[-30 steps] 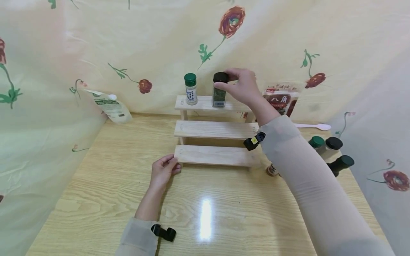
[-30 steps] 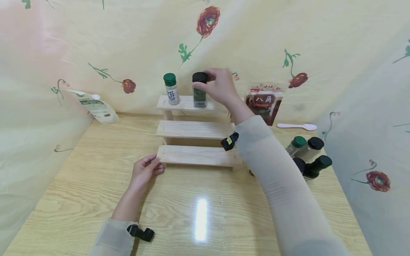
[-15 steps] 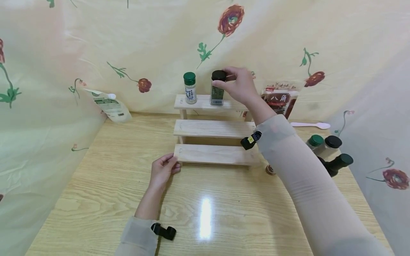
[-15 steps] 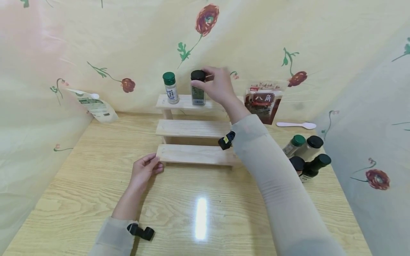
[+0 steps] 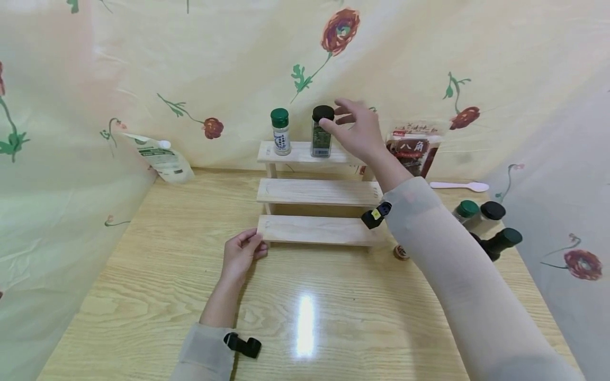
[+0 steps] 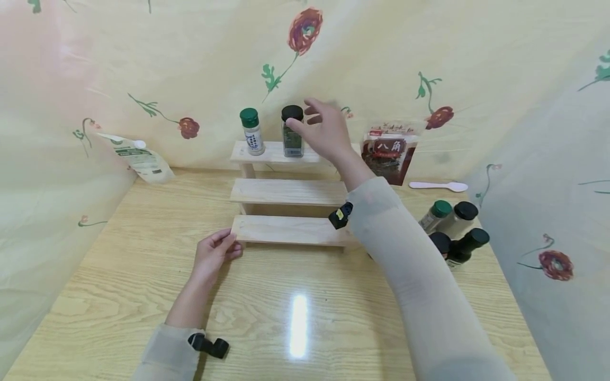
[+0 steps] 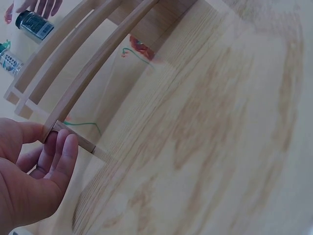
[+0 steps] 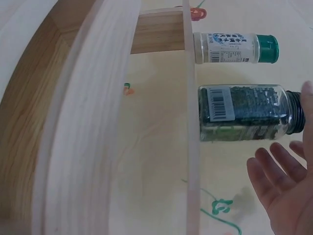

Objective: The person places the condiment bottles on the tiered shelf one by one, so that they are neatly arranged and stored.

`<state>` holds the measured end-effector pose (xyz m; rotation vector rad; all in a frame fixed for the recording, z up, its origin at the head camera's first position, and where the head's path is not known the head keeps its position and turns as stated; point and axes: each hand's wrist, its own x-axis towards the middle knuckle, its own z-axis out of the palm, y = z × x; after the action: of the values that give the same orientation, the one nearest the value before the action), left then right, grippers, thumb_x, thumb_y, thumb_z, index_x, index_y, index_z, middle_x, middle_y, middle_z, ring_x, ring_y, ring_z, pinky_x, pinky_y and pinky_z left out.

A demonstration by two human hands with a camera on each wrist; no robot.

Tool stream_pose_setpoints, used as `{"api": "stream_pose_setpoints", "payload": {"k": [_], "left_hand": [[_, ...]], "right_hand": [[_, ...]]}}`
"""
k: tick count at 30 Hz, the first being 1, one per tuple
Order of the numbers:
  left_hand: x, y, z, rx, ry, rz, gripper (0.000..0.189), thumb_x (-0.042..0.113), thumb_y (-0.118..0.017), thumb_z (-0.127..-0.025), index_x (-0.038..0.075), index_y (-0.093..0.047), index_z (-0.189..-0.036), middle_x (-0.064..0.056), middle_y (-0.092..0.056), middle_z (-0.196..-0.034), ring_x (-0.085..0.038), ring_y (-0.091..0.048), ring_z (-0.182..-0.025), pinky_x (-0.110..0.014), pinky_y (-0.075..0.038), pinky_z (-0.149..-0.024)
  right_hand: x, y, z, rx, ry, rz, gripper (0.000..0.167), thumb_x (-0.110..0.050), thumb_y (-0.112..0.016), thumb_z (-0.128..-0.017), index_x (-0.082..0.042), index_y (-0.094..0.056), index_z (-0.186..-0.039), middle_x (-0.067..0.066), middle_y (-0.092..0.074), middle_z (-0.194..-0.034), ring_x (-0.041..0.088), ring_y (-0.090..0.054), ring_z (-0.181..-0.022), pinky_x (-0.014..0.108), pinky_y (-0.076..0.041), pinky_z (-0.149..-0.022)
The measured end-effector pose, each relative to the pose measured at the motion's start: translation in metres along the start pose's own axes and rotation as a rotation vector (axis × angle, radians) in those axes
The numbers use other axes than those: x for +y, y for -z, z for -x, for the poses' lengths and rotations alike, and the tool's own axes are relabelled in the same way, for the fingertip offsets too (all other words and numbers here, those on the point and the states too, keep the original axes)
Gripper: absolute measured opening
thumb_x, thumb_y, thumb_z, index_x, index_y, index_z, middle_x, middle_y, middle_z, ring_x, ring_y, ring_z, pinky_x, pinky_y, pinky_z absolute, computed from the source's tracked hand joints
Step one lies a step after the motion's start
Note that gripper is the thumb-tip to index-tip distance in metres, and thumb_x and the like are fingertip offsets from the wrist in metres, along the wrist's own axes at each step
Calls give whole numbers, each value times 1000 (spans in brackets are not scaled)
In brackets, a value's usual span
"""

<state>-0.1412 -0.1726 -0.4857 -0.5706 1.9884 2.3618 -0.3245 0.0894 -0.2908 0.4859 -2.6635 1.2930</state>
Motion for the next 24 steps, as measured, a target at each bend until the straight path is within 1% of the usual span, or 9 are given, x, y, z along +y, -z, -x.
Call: {"api": "stream_pose_setpoints", "payload": {"k": [4,7,11,15,19,22,24], "left_hand": [[1,0,1,-1,2,-2,34,3,-62,-100,-11,-58,-132,-12,-67,-94,-16,-70,-79,-28,-66,-78],[1,0,1,-3,8,-3,34,3,-62,-101,-10,-58,-132,-10,-66,-93,-17,-70,-79,-29,-66,-79],[1,1,2,-5,11,-3,34,4,-61,-101,-10,-58,-132,-10,-66,-93,-17,-70,-79,-30,-66,-80],[0,1,3,1,10,1,34,3,-61,-101,-10,-58,-132,-10,-66,-93,-18,-70,-80,-31,-66,-80],[-1,1,3,2,10,4,34,2,-61,-100,-11,-57,-132,-11,-65,-93,-18,-70,-80,-30,-66,-79],[-1,0,3,-3,7,-1,34,2,-61,-100,-11,-58,-132,-11,-65,-93,-18,-70,-80,-30,-66,-79],[0,0,3,-6,4,-3,34,2,-61,-101,-10,-58,-132,-11,-65,-93,-17,-70,-80,-30,-66,-80]], "right_hand": [[9,6,8,46,44,-10,64,-49,-67,-96,-13,-53,-147,8,-64,-130,23,-63,-116,44,-53,-104],[17,12,13,68,65,-13,57,-44,-68,-97,-12,-56,-143,9,-66,-124,24,-64,-113,45,-51,-105],[26,18,21,80,62,-8,52,-40,-68,-97,-10,-59,-139,10,-68,-119,25,-65,-110,45,-51,-105],[36,23,31,67,37,12,48,-39,-66,-99,-9,-61,-136,11,-69,-116,25,-65,-109,47,-51,-104],[46,29,43,85,34,38,45,-39,-64,-100,-9,-63,-135,11,-69,-113,25,-65,-106,43,-53,-95],[54,35,52,128,53,41,42,-37,-65,-100,-9,-66,-132,11,-70,-109,21,-64,-99,33,-53,-84],[59,39,57,155,69,29,39,-34,-66,-100,-8,-68,-128,11,-70,-106,16,-63,-94,25,-52,-78]]}}
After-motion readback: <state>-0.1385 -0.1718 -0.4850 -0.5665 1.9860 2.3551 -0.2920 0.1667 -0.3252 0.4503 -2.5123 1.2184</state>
